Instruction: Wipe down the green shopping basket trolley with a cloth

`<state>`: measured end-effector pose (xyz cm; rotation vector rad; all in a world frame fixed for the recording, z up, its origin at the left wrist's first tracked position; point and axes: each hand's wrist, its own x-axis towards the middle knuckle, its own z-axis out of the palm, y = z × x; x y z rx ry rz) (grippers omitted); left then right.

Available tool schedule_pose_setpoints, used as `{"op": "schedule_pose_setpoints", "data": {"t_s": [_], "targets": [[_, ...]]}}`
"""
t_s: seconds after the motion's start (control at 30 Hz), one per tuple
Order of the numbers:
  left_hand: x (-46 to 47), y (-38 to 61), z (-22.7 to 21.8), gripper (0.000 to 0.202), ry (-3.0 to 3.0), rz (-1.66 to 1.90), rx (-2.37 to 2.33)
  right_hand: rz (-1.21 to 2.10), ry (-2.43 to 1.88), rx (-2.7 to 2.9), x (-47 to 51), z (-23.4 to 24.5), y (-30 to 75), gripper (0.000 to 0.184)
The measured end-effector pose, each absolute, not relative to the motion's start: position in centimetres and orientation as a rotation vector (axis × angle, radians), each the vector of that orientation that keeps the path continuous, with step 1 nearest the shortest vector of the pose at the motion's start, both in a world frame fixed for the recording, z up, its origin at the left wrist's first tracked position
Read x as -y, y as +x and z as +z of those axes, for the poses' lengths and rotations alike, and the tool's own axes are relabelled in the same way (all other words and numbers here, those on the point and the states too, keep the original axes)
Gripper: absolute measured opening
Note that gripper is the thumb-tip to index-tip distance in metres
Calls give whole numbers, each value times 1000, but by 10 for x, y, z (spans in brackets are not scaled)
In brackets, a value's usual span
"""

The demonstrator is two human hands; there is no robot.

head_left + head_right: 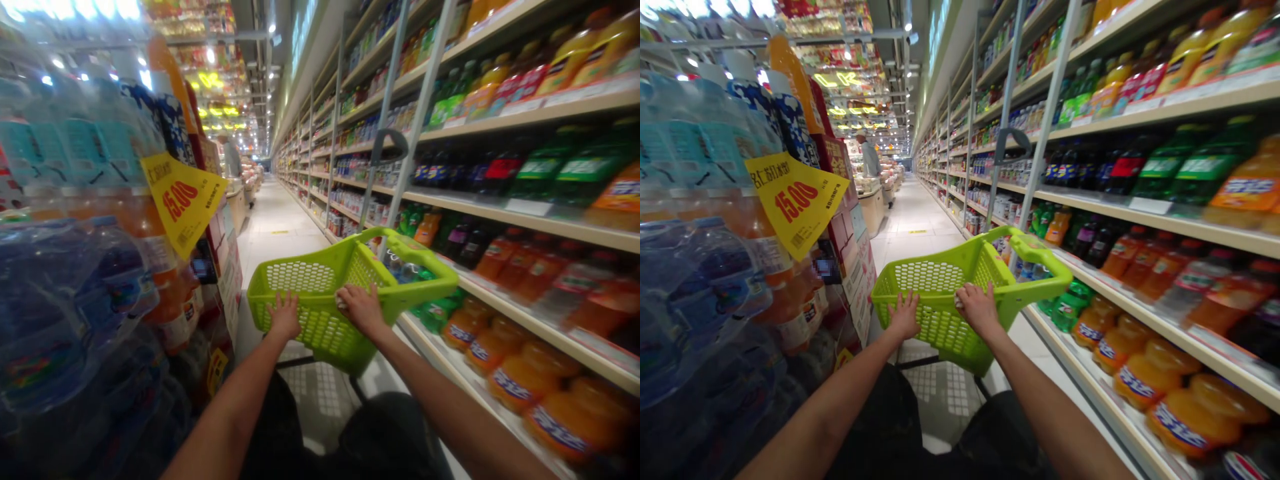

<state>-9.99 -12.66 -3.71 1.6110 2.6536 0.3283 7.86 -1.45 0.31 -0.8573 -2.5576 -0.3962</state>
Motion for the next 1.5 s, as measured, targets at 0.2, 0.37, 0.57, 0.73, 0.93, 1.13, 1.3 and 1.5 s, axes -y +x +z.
{"op": "schedule_pose_setpoints", "data": {"t_s": [0.2,0.37,0.57,0.73,0.93,1.13,1.3,1.5], "targets": [[129,-100,-37,90,1604,249,-2645,-460,-862,2572,2,18,105,24],[130,-101,-45,96,1599,171,-2643,-534,-754,2484,-17,18,135,24],[131,-108,-50,103,1594,109,-2667,-546,-559,2308,-40,12,155,34],[140,-106,-42,92,1621,124,-2695,-546,-700,2148,-48,35,206,31],[142,-100,-46,86,1575,165,-2793,-533,-970,2085,-36,22,228,43],[143,-100,-44,89,1593,141,-2730,-449,-673,2259,-16,-10,161,44],[149,-102,-37,90,1622,140,-2670,-468,-684,2205,-23,-5,166,37],[174,-51,20,68,1685,608,-2415,-403,-670,2147,-35,-3,182,39]]}}
